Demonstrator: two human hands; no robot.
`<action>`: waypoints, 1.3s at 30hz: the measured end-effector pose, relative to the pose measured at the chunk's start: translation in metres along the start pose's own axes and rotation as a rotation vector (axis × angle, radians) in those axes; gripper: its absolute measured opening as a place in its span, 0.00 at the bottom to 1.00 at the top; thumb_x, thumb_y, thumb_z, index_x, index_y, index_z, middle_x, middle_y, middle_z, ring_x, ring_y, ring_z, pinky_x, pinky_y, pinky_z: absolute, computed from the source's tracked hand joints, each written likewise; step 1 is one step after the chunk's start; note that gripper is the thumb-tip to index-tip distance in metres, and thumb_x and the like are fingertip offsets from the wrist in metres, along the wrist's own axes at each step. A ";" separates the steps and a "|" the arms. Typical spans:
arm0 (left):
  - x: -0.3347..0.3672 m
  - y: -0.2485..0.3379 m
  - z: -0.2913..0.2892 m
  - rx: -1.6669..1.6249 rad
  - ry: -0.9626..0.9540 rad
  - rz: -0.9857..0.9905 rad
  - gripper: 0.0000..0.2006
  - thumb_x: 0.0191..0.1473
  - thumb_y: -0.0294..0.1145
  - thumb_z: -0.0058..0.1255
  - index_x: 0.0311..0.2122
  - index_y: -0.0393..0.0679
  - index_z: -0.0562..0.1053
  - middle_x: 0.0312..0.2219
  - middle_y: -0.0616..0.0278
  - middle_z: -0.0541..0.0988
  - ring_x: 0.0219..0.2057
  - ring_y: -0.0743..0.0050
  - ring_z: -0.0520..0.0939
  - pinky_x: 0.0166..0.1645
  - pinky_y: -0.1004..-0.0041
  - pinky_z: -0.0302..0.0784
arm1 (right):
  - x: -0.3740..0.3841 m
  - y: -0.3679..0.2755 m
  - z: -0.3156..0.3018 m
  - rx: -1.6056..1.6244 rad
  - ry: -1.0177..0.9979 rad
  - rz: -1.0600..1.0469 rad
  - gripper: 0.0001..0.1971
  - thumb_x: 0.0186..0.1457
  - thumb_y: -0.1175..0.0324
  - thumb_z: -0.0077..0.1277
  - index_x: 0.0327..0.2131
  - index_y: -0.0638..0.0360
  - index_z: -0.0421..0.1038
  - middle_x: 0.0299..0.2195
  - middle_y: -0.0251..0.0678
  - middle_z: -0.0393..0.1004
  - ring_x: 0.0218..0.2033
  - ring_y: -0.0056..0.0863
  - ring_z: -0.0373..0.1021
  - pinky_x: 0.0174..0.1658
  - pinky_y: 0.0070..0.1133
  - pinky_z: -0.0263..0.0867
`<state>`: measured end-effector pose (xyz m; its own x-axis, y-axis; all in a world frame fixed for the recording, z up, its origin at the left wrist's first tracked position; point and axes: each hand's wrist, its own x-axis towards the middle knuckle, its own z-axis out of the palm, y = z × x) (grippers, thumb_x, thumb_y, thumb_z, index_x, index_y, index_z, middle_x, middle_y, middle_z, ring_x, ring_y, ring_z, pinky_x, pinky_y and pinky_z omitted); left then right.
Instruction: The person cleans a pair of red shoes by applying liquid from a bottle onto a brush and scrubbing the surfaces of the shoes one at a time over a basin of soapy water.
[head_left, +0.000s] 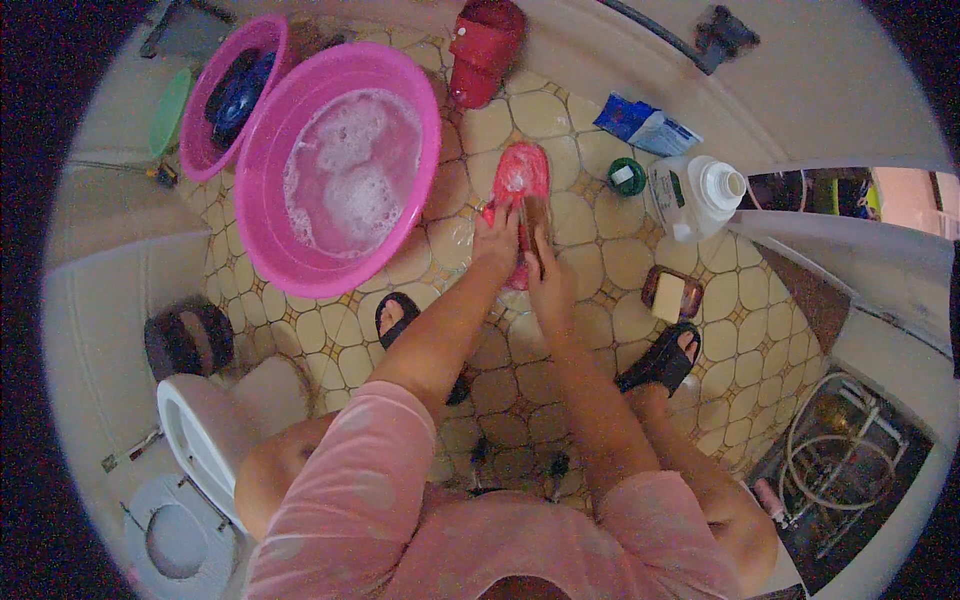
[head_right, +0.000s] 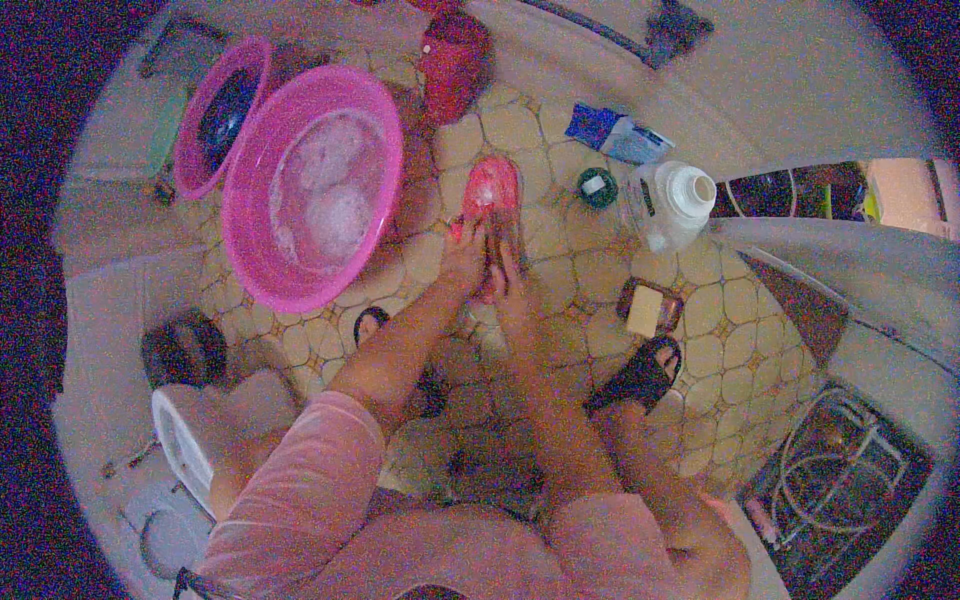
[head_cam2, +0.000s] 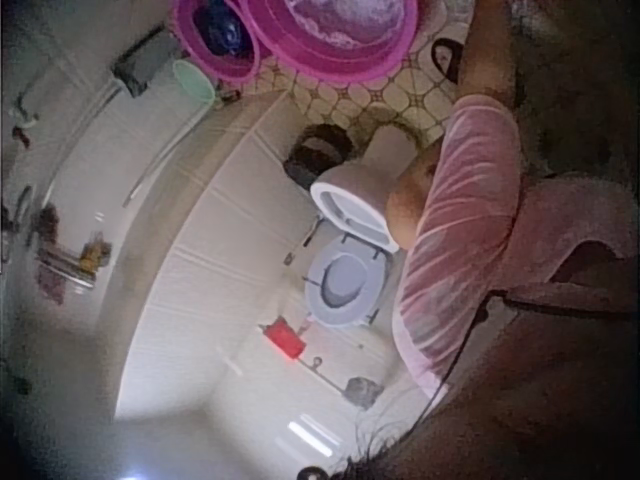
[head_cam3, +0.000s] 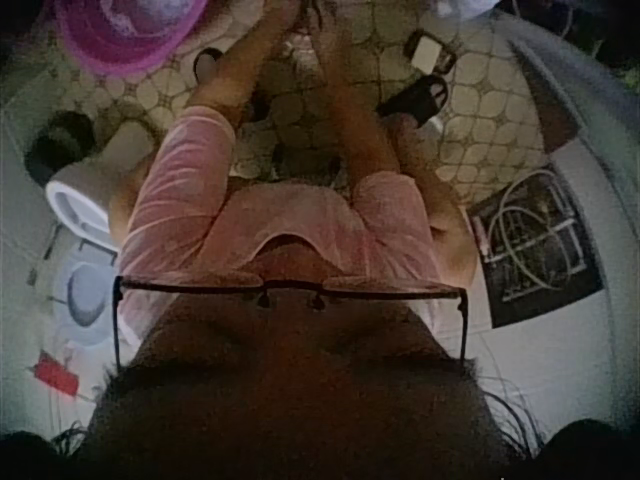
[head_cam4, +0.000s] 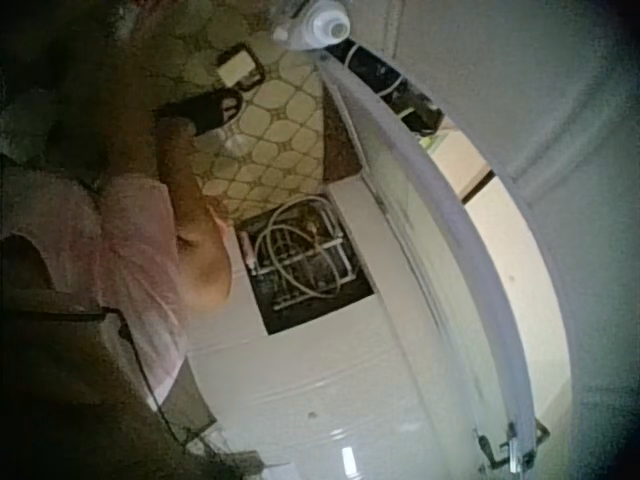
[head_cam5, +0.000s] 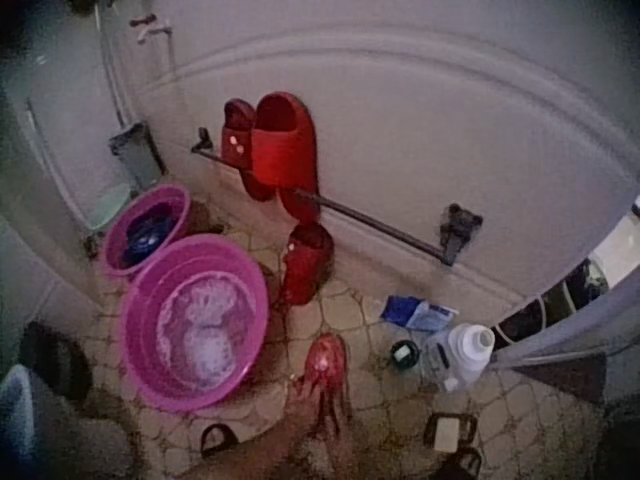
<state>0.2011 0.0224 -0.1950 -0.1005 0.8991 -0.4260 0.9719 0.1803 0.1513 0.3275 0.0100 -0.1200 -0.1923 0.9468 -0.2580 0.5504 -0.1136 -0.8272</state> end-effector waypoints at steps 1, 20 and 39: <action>-0.001 0.001 -0.002 -0.079 0.023 -0.006 0.24 0.53 0.32 0.35 0.56 0.44 0.57 0.57 0.52 0.54 0.58 0.43 0.53 0.60 0.52 0.48 | 0.012 -0.013 -0.007 -0.057 -0.116 0.130 0.23 0.56 0.68 0.44 0.56 0.45 0.57 0.43 0.54 0.68 0.42 0.49 0.67 0.45 0.30 0.64; -0.008 -0.002 -0.008 0.219 0.239 -0.013 0.39 0.33 0.40 0.62 0.54 0.51 0.57 0.57 0.63 0.54 0.54 0.51 0.59 0.59 0.61 0.52 | 0.030 -0.003 -0.043 -0.052 -0.216 0.361 0.21 0.58 0.65 0.40 0.55 0.55 0.58 0.49 0.49 0.65 0.49 0.40 0.64 0.50 0.25 0.58; -0.028 0.052 -0.046 -1.572 -0.059 -0.354 0.22 0.54 0.44 0.46 0.47 0.38 0.65 0.40 0.58 0.74 0.38 0.63 0.76 0.45 0.65 0.71 | 0.021 0.039 -0.029 0.155 -0.038 0.116 0.22 0.56 0.58 0.42 0.54 0.50 0.59 0.45 0.54 0.67 0.45 0.52 0.64 0.50 0.33 0.59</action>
<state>0.2445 0.0249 -0.1345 -0.2170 0.7161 -0.6634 -0.2709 0.6087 0.7457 0.3685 0.0347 -0.1427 -0.1667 0.9131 -0.3721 0.4392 -0.2691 -0.8572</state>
